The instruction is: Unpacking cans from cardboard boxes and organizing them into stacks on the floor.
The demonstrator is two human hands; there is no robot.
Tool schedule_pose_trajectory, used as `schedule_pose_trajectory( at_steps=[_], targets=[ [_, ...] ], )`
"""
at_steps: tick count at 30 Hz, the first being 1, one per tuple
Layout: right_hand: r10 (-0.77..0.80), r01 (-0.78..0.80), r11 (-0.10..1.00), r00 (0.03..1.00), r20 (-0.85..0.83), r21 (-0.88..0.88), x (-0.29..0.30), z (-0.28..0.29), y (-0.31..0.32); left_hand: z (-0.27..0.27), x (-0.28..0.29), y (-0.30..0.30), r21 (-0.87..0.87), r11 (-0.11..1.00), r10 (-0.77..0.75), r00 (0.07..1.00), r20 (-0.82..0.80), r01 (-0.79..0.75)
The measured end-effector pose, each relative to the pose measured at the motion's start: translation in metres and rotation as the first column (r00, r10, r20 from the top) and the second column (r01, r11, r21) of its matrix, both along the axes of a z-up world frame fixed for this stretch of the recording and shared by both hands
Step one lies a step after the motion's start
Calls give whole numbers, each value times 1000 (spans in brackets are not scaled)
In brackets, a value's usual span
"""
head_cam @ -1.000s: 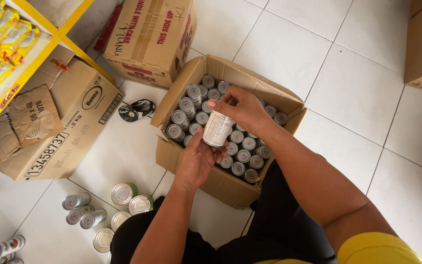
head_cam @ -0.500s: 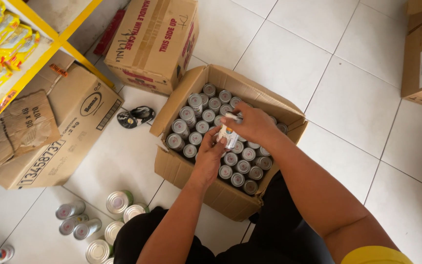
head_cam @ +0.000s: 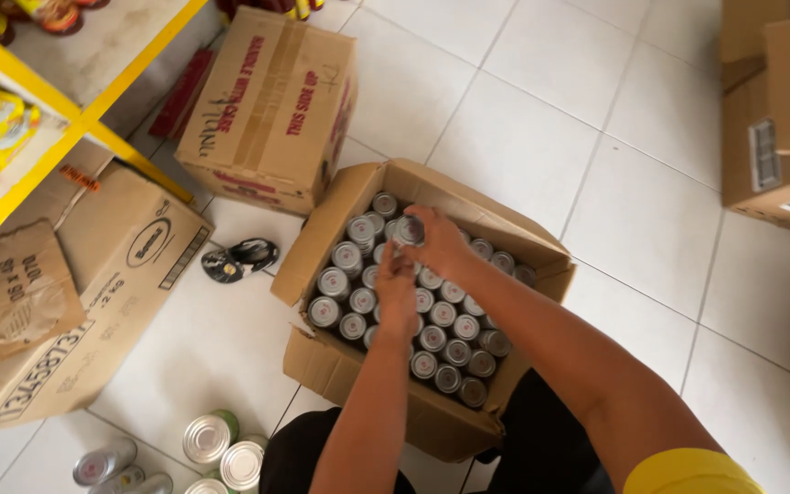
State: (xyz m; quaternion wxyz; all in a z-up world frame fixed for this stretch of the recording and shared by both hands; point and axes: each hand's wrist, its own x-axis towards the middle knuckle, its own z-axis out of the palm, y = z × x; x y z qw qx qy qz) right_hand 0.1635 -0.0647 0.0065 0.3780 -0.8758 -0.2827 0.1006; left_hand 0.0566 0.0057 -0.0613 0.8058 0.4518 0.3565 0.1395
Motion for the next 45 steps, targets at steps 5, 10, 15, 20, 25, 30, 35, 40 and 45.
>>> schedule_pose_trajectory(
  at_steps=[5, 10, 15, 20, 25, 30, 35, 40, 45],
  targets=[
    [76, -76, 995, 997, -9, -62, 33, -35, 34, -34, 17, -13, 31, 999, -12, 1000, 14, 12],
    [106, -107, 987, 994, -15, -118, 48, -74, 60, -11, 11, 0, -157, 986, 41, 990, -135, -62],
    [100, -101, 995, 990, 103, 4, 66, -127, 75, 30, 9, 14, -193, 977, 36, 966, -255, -87],
    [-28, 27, 999, 999, -20, -19, 59, -124, 75, -19, 12, -4, -66, 978, 194, 977, -92, -200],
    [146, -169, 983, 958, 248, 71, 71, -157, 46, 18, 3, 1, -43, 960, 274, 958, -87, -278],
    [146, -161, 983, 978, 152, 90, 26, -120, 45, 95, -32, 14, -64, 922, 375, 923, -85, -381],
    [423, -285, 877, 841, -338, 388, -38, -80, 69, 134, -77, 29, 179, 886, 404, 901, 158, -429],
    [679, -498, 682, 703, -210, 536, -170, -46, 124, 135, -175, 90, 558, 797, 206, 972, 110, -232],
    [665, -533, 744, 531, -525, 403, -279, -71, 168, 169, -360, 179, 647, 730, 27, 937, -349, 220]
  ],
)
